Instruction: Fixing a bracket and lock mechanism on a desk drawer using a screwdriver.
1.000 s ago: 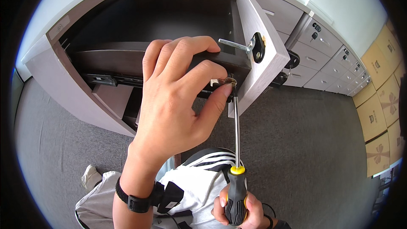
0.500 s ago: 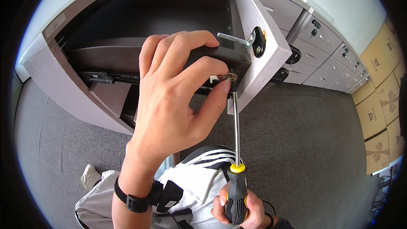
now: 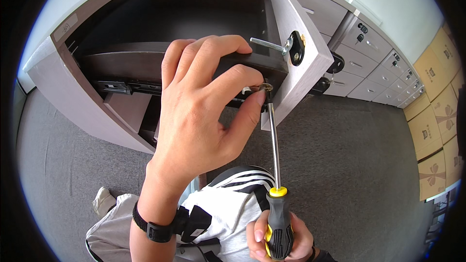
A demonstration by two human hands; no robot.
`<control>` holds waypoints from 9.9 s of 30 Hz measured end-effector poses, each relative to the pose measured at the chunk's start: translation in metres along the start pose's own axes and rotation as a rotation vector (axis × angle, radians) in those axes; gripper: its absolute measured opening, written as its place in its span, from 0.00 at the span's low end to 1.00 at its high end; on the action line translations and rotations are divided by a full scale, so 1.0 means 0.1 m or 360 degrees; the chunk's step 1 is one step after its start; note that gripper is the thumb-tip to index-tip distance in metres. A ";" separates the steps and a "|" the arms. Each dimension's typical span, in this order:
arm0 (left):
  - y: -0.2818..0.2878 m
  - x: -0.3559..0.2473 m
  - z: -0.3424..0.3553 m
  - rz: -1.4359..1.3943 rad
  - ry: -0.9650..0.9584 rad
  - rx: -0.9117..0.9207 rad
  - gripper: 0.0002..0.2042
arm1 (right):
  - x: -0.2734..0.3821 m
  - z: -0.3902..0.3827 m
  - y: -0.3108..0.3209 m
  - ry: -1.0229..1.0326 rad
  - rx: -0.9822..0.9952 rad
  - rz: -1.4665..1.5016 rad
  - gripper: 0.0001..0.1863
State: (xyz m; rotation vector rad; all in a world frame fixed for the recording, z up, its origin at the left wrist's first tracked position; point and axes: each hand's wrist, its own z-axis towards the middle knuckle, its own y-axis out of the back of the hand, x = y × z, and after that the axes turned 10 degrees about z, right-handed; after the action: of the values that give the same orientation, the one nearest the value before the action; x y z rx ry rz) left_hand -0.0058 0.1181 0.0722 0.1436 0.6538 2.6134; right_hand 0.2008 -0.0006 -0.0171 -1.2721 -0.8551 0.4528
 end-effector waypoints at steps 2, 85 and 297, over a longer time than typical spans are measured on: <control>0.00 0.01 -0.01 -0.0004 0.0010 -0.0004 0.07 | -0.05 0.02 -0.10 0.0089 -0.0250 -0.0137 0.35; -0.22 0.27 0.00 0.0246 -0.0475 -0.0456 0.16 | -0.25 0.08 -0.43 0.0035 0.0405 0.0209 0.29; -0.24 0.25 -0.02 -0.0060 -0.0249 -0.0475 0.13 | -0.23 0.07 -0.52 0.0255 0.0189 0.0380 0.40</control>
State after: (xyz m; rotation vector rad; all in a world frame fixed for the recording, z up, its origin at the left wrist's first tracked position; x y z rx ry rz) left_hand -0.0193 0.1469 0.0589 0.2371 0.2071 2.5951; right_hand 0.1733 -0.0264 0.0255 -1.2871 -0.5362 0.5746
